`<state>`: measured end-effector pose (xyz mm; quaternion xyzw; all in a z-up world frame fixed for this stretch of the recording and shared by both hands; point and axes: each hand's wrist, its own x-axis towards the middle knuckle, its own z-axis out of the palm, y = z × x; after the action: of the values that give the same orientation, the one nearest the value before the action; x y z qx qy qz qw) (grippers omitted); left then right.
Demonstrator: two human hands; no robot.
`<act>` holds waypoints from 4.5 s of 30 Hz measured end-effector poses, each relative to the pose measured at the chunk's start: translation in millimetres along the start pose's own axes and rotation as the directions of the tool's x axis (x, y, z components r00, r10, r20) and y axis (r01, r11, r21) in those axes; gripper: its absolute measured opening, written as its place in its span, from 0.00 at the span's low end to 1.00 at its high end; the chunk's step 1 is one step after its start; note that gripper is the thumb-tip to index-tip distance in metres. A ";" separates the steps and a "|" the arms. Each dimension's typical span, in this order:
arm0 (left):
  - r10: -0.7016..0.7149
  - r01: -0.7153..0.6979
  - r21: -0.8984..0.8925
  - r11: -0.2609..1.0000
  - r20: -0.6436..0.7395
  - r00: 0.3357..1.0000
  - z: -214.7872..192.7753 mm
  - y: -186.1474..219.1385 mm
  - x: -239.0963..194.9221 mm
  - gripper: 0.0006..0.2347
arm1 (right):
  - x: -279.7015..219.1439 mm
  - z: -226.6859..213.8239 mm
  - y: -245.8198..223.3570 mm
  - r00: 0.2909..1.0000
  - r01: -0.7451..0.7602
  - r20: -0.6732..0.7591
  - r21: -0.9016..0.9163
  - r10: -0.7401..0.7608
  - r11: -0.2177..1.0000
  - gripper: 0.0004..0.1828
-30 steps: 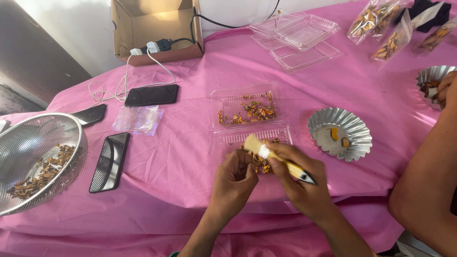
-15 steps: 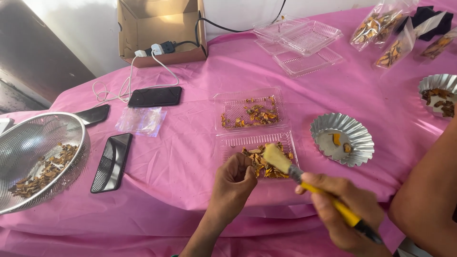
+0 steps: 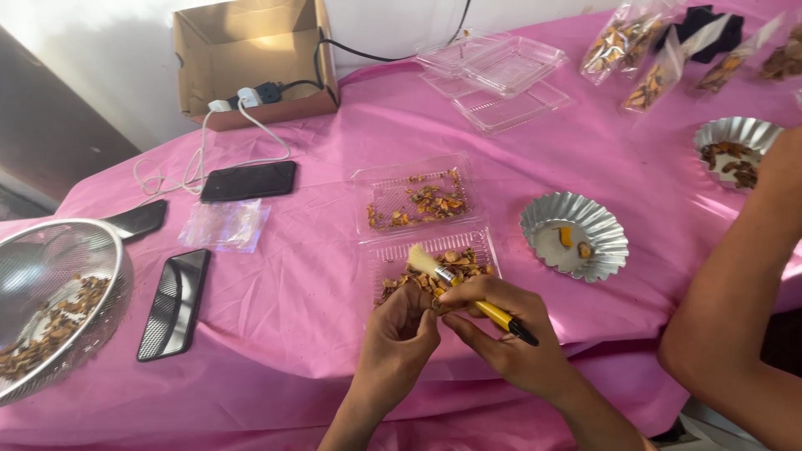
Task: The person uses a brush to sweep dried orange peels from a clear plastic container into a metal bowl. They also use their hands to gather and move the peels within the container.
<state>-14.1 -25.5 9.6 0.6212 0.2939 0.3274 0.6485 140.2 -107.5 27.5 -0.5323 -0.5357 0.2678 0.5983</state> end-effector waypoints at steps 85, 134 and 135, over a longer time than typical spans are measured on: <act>0.159 -0.093 0.364 0.927 -0.156 0.975 5.9 -8.5 20.8 0.09 | -28.0 -17.3 -9.4 0.988 0.134 -0.057 -0.135 -0.143 0.982 0.14; 0.046 -0.013 -0.236 0.972 0.134 0.990 -0.2 -13.0 7.6 0.08 | -4.9 -9.9 11.1 0.947 0.317 -0.011 -0.121 -0.321 0.941 0.05; 0.056 -0.014 -0.274 0.962 0.146 0.988 0.0 -14.5 7.8 0.09 | -4.7 -8.4 13.3 0.943 0.329 -0.005 -0.120 -0.332 0.937 0.06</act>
<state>-8.5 -19.5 -4.6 0.5547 0.1847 0.3276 0.7422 150.0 -110.8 14.7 -0.4722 -0.6249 0.1249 0.6091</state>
